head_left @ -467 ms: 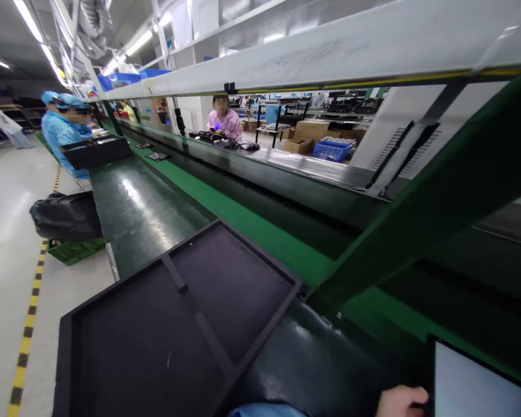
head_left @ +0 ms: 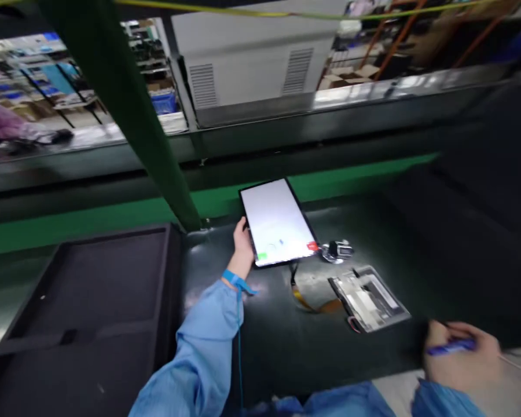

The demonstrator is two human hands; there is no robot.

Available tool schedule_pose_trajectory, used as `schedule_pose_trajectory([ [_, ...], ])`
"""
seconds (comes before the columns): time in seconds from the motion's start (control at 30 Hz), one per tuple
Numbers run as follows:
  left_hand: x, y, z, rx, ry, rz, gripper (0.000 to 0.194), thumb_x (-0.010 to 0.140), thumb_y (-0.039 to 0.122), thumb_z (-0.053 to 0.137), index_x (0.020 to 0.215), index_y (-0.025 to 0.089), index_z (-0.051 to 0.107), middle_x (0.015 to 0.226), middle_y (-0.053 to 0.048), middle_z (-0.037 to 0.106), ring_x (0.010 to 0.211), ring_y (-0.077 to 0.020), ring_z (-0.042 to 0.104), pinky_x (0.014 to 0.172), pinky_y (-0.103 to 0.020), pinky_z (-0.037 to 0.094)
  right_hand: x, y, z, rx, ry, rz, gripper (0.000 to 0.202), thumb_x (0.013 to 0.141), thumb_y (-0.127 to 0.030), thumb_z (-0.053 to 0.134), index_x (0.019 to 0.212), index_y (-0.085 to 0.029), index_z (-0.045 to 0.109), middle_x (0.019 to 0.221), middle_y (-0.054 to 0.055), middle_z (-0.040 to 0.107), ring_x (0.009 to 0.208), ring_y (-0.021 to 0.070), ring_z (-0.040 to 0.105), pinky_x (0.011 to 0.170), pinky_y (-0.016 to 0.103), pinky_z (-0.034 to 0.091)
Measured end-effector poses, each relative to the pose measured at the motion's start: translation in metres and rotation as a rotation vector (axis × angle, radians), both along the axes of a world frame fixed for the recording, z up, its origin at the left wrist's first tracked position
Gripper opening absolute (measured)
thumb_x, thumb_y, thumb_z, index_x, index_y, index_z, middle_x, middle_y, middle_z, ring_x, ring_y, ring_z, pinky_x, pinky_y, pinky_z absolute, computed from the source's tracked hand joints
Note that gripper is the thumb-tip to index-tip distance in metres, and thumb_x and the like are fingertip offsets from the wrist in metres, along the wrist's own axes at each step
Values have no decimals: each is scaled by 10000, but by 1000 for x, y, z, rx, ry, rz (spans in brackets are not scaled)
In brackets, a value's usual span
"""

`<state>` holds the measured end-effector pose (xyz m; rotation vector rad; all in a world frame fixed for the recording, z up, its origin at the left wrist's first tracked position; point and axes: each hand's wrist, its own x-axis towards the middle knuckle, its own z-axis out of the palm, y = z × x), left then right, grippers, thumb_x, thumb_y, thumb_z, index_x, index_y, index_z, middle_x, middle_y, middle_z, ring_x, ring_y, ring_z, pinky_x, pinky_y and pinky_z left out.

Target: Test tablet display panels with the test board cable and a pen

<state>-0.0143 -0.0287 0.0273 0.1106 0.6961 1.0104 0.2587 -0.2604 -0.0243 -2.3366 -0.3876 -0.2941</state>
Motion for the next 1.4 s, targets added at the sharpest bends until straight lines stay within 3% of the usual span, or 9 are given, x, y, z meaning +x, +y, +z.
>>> schedule_pose_trajectory([
  [0.07,0,-2,0,-4,30,12,463,940,456,473,1088,66,673,883,-142,743,964,-328,699,962,-460,508,11,-23,-11,10,-6,21,87,861,-217,675,913,-165,628,726,14,608,718,179,636,748,346,537],
  [0.13,-1,-3,1,-9,54,25,481,957,436,442,1152,51,655,911,-149,745,942,-319,711,942,-450,528,19,-29,-18,41,-28,81,142,747,-145,689,811,-201,575,606,3,566,614,208,614,674,348,505],
  [0.23,-3,-2,3,6,72,43,485,966,422,431,1191,51,647,914,-144,749,903,-306,725,915,-424,551,20,-27,-21,85,-103,221,120,743,-238,634,823,-212,548,618,50,606,615,255,620,656,381,481],
  [0.4,-2,-6,6,38,96,58,462,967,411,433,1197,80,658,903,-120,755,860,-285,735,891,-390,569,-19,-22,-9,50,-221,705,377,740,-508,705,957,-211,621,878,93,707,871,284,644,858,420,487],
  [0.5,-2,-15,7,45,110,56,449,961,407,448,1182,84,667,909,-117,756,854,-289,736,884,-397,574,-41,-17,0,-11,-305,1125,494,799,-499,707,1182,-219,567,1274,116,659,1162,306,577,1025,476,421],
  [0.57,-3,-23,7,46,120,66,442,957,409,459,1173,86,671,920,-117,756,854,-295,735,881,-409,577,-45,-13,4,-34,-334,1220,476,874,-434,650,1270,-207,513,1414,133,567,1264,315,509,1080,518,369],
  [0.8,-9,-66,10,-6,171,126,457,972,429,423,1139,88,677,935,-125,752,861,-308,732,860,-437,589,-20,-6,4,10,-221,1054,367,917,-262,523,1275,-181,515,1439,150,525,1300,326,460,1083,566,371],
  [1.0,-14,-101,8,-43,243,96,476,971,467,411,1120,108,685,912,-105,752,885,-312,727,850,-438,596,-20,-11,8,61,-35,949,410,867,-266,557,1270,-197,521,1429,127,536,1244,310,482,1024,509,416],
  [1.4,-11,-109,10,-41,257,48,413,954,435,453,1121,133,680,942,-84,747,867,-304,726,790,-405,611,-23,-11,10,69,8,903,341,849,-252,551,1185,-214,589,1355,79,609,1159,270,536,969,437,464],
])
